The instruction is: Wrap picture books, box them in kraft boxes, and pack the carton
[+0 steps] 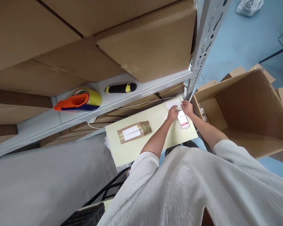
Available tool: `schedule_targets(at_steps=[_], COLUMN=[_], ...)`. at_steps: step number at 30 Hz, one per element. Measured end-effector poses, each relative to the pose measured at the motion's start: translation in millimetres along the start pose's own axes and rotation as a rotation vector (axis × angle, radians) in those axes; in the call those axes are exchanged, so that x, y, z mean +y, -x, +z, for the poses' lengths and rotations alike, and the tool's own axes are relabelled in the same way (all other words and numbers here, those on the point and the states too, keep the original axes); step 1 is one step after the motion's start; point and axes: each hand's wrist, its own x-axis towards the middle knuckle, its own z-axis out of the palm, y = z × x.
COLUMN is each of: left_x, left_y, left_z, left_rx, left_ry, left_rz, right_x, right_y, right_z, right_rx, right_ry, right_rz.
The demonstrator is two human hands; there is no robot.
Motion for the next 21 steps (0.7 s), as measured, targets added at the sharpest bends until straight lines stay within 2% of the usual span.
schedule_targets(at_steps=[3,6,11,17,21], left_x=[10,20,28,25,22], left_y=[1,1,2,2,2], left_z=[-3.0,-8.1,-16.1,-20.4,-22.9], left_rx=[0.062,0.114,0.157,0.203,0.215], left_ry=[0.099,0.187,0.292,0.360,0.398], left_rz=[0.024,0.046,0.008,-0.028,-0.039], right_x=[-1,-3,-7,-11,-13], right_y=[1,0,-1,-3,-3], right_z=[-2,-2,1,10,16], right_rx=[-0.005,-0.066,-0.155,-0.210,-0.175], right_ry=[-0.120,-0.301,-0.533,-0.609,-0.554], right_rz=[-0.032,-0.072,-0.087,-0.078,-0.113])
